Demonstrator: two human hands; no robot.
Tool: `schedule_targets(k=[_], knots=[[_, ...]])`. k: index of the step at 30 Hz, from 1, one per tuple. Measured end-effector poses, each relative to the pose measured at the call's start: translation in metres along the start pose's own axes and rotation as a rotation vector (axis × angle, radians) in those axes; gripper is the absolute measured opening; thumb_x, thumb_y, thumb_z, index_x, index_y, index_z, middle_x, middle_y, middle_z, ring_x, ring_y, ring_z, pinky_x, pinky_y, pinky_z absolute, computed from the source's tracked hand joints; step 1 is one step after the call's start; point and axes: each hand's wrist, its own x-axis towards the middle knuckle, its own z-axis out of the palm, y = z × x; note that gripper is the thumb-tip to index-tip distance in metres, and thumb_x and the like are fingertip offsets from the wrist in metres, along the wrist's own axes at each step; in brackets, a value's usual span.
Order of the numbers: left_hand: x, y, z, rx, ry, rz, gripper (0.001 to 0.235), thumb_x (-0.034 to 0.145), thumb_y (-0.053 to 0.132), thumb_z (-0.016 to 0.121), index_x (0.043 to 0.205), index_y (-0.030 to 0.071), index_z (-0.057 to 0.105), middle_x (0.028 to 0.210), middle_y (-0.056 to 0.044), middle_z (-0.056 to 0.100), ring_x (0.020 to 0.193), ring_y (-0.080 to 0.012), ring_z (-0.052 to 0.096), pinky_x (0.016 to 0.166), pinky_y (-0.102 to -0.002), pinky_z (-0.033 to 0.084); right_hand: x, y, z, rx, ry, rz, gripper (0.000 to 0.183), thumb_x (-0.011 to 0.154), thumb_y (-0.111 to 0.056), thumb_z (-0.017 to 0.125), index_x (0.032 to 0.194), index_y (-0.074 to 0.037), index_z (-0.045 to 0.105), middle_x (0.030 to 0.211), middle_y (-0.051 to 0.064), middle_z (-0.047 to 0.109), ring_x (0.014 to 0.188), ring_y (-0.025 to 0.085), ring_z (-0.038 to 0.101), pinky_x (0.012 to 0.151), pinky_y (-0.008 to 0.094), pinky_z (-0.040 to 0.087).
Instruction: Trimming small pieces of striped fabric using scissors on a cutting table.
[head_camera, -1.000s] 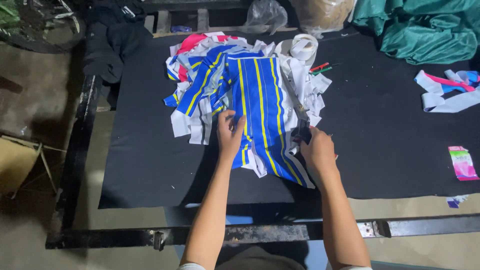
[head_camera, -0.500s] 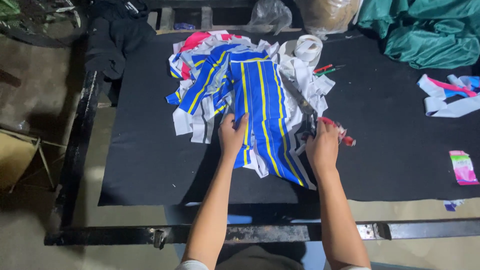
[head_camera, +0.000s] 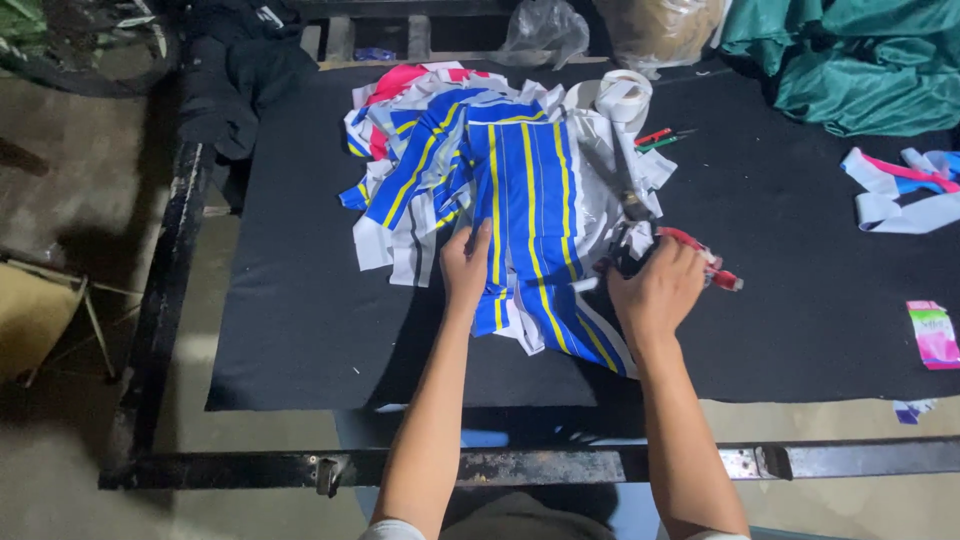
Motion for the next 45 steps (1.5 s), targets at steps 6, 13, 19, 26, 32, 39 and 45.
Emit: schedule_targets(k=[6,13,19,26,32,39,45], knots=[[0.004,-0.003,0.0,-0.036,0.009,0.02,0.044,0.1,0.047,0.065,0.099,0.004,0.076,0.097,-0.016,0.075,0.106,-0.0319,0.071,0.088,-0.044,0.059,0.006,0.017,-0.002,0.786,-0.135,0.237,0.054,0.077,-0.014,0.087,0.115,0.016,0.063,0.095,0.037,0.064,0.093,0.059,0.063,0.083,0.058,0.048],[0.012,-0.002,-0.008,-0.064,-0.032,0.032,0.045,0.102,0.047,0.063,0.095,0.004,0.076,0.09,-0.013,0.075,0.094,-0.0266,0.073,0.081,-0.038,0.059,0.022,-0.009,-0.07,1.345,-0.684,0.511,0.024,0.092,-0.015,0.054,0.099,0.006,0.062,0.085,0.017,0.059,0.08,0.033,0.061,0.081,0.046,0.052],[0.013,0.003,-0.006,-0.053,-0.025,0.082,0.041,0.104,0.041,0.061,0.093,0.003,0.074,0.085,-0.014,0.074,0.09,-0.0227,0.071,0.076,-0.037,0.058,-0.069,0.003,-0.103,1.681,-1.146,0.68,0.039,0.096,-0.039,0.047,0.096,0.0,0.056,0.075,0.013,0.052,0.063,0.031,0.057,0.067,0.046,0.052],[0.018,-0.02,0.003,-0.086,-0.101,0.023,0.045,0.096,0.054,0.05,0.116,0.015,0.062,0.116,-0.006,0.074,0.107,-0.0245,0.075,0.098,-0.039,0.061,-0.137,0.017,-0.101,1.619,-1.463,0.905,0.053,0.1,-0.047,0.041,0.109,0.003,0.059,0.072,0.013,0.051,0.057,0.03,0.056,0.052,0.041,0.05],[0.014,-0.024,0.007,-0.081,-0.105,0.078,0.047,0.099,0.05,0.048,0.127,0.014,0.059,0.127,-0.008,0.072,0.118,-0.03,0.073,0.103,-0.045,0.058,-0.147,0.015,-0.104,1.498,-1.593,0.928,0.052,0.102,-0.05,0.039,0.111,-0.003,0.059,0.078,0.012,0.053,0.064,0.029,0.057,0.062,0.04,0.049],[0.016,-0.032,0.01,-0.085,-0.072,0.097,0.05,0.098,0.052,0.049,0.133,0.017,0.055,0.132,-0.009,0.07,0.123,-0.0316,0.071,0.105,-0.048,0.056,-0.139,-0.001,-0.111,1.673,-1.6,0.777,0.052,0.096,-0.057,0.044,0.108,-0.007,0.056,0.083,0.009,0.051,0.068,0.022,0.051,0.064,0.037,0.048],[0.012,-0.025,0.01,-0.101,-0.08,0.068,0.053,0.095,0.054,0.052,0.132,0.017,0.054,0.131,-0.009,0.068,0.122,-0.0303,0.07,0.105,-0.047,0.057,-0.146,-0.001,-0.098,1.721,-1.546,0.708,0.044,0.098,-0.046,0.052,0.112,-0.005,0.059,0.082,0.011,0.055,0.064,0.023,0.053,0.063,0.04,0.047]])
